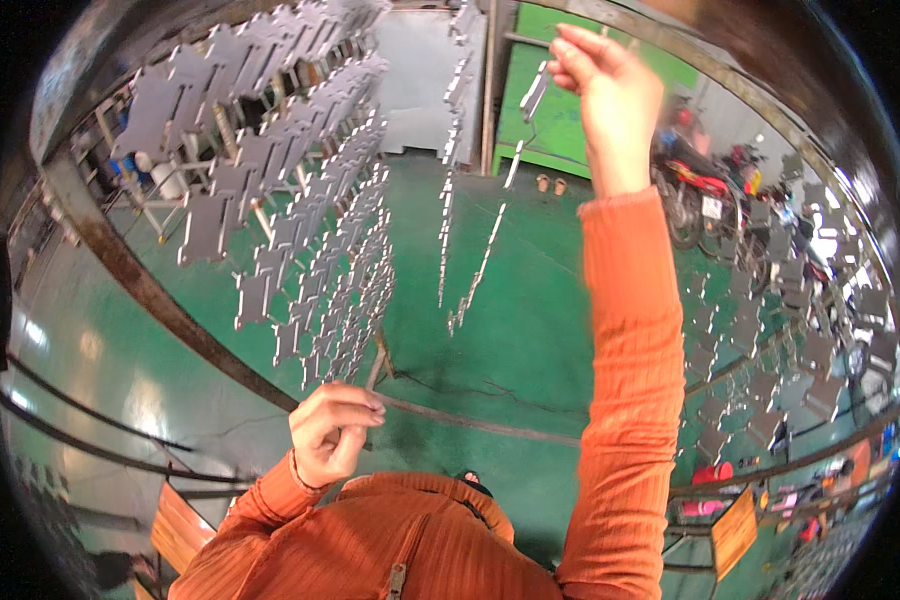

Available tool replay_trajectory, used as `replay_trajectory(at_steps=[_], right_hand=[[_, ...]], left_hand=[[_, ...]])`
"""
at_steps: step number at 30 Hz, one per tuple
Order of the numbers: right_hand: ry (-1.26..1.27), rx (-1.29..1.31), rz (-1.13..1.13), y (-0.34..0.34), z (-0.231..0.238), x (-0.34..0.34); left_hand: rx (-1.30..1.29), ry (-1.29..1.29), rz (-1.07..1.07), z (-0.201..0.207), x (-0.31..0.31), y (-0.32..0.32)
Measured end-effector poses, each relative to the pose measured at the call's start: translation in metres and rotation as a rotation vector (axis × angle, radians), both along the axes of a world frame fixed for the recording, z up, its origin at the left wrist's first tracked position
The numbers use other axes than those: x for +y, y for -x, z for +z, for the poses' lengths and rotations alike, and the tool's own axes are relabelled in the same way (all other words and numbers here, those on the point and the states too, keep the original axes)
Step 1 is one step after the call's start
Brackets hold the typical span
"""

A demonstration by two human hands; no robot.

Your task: The person hooks metal parts onto wire hangers by hand, one at a time, and then hangs the loaded wire hangers onto a rack.

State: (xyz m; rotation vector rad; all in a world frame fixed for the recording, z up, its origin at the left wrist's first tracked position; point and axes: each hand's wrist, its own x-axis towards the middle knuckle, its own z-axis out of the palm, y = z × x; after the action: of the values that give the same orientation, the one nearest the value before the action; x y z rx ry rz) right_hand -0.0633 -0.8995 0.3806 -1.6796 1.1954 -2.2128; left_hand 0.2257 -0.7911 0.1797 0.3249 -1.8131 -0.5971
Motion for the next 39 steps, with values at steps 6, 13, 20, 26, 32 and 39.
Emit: replay_trajectory(at_steps=[6,13,20,26,32,39], right_hand=[[0.003,0.024,0.031,0.011,0.025,-0.051],[0.074,0.074,0.202,0.001,0.045,-0.097],[0.091,0.103,0.156,0.001,0.069,-0.131],[0.095,0.11,0.126,0.0,0.072,-0.144],[0.078,0.11,0.098,0.003,0.048,-0.148],[0.13,0.048,0.053,-0.006,0.004,-0.081]], left_hand=[[0.023,-0.066,0.192,-0.007,0.02,0.01],[0.069,-0.078,0.363,-0.014,0.038,0.016],[0.104,-0.137,0.449,-0.015,0.049,0.022],[0.114,-0.154,0.447,-0.019,0.05,0.02],[0.097,-0.176,0.436,-0.021,0.047,0.015],[-0.254,-0.256,-0.4,-0.023,0.034,0.025]])
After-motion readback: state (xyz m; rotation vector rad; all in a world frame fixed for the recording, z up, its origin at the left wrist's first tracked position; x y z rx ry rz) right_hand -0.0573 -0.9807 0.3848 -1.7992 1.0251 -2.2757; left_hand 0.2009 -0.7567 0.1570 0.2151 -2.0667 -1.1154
